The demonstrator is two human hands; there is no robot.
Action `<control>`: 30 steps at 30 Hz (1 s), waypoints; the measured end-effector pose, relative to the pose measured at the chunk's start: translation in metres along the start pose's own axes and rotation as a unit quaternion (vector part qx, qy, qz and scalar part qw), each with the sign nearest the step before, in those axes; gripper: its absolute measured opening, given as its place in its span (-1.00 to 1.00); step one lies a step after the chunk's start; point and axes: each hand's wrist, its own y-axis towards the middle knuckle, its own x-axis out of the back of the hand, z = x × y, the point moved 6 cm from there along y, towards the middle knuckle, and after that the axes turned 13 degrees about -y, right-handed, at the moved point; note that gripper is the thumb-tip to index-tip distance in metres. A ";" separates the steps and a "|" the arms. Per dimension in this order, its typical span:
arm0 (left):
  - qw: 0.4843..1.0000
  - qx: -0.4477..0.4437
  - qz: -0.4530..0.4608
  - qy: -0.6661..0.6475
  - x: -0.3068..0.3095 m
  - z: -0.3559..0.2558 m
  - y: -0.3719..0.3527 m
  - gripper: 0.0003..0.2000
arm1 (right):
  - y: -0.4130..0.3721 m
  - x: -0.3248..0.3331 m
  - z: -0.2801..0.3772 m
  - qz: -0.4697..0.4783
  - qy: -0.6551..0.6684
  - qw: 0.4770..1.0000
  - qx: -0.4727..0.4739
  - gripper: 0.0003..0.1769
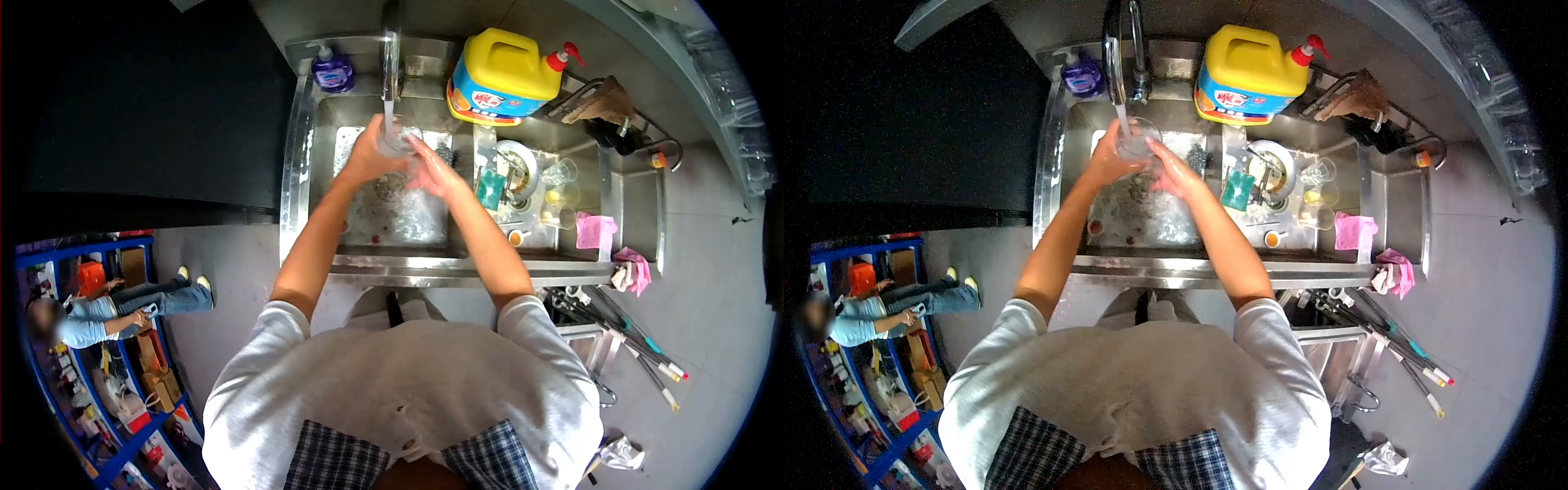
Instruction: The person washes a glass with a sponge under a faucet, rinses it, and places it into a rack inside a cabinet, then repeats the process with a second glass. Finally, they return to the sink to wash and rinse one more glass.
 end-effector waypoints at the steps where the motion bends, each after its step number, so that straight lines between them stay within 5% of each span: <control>1: 1.000 -0.019 -0.016 0.017 -0.007 -0.008 -0.006 -0.12 | 0.004 -0.007 -0.013 0.079 0.065 0.995 -0.004 -0.08; 3: 0.998 -0.009 -0.042 0.053 -0.014 -0.016 -0.014 -0.09 | 0.017 -0.008 -0.040 0.233 0.185 0.955 -0.009 -0.08; 10: 0.993 -0.016 -0.114 0.033 0.005 0.013 -0.017 -0.18 | 0.062 -0.031 -0.032 0.141 0.289 0.944 0.072 -0.26; 17: 0.994 -0.070 -0.068 -0.051 -0.001 0.035 -0.018 -0.22 | 0.060 -0.019 -0.058 0.113 0.290 0.950 -0.033 -0.22; 18: 0.992 0.013 -0.046 -0.120 0.000 0.045 -0.016 -0.21 | 0.064 -0.015 -0.060 0.089 0.287 0.954 -0.003 -0.19; 21: 0.994 0.094 0.042 -0.039 0.019 0.087 -0.022 -0.25 | 0.057 -0.020 -0.065 0.176 0.388 0.901 -0.078 -0.13; 24: 0.994 0.050 0.006 -0.092 0.021 0.108 -0.029 -0.32 | 0.043 -0.021 -0.057 0.231 0.325 0.911 -0.108 -0.07; 25: 0.994 0.029 -0.016 -0.101 0.029 0.119 -0.026 -0.33 | 0.057 0.002 -0.068 0.162 0.221 0.949 -0.154 -0.07; 26: 0.991 0.114 -0.029 0.055 0.039 0.133 -0.024 -0.27 | 0.081 0.030 -0.087 0.092 0.112 0.970 -0.198 -0.06; 27: 0.976 0.183 -0.002 0.117 0.040 0.134 -0.029 -0.26 | 0.115 0.075 -0.104 -0.120 -0.037 0.984 -0.123 -0.08; 28: 0.951 0.252 0.025 0.178 0.040 0.122 -0.033 -0.26 | 0.148 0.114 -0.111 -0.185 -0.347 0.914 -0.098 -0.19; 29: 0.912 0.322 0.020 0.253 0.044 0.126 -0.035 -0.25 | 0.177 0.152 -0.118 -0.262 -0.615 0.733 -0.128 -0.30; 30: 0.861 0.392 0.026 0.324 0.049 0.131 -0.040 -0.23 | 0.159 0.151 -0.098 -0.342 -0.618 0.673 -0.221 -0.43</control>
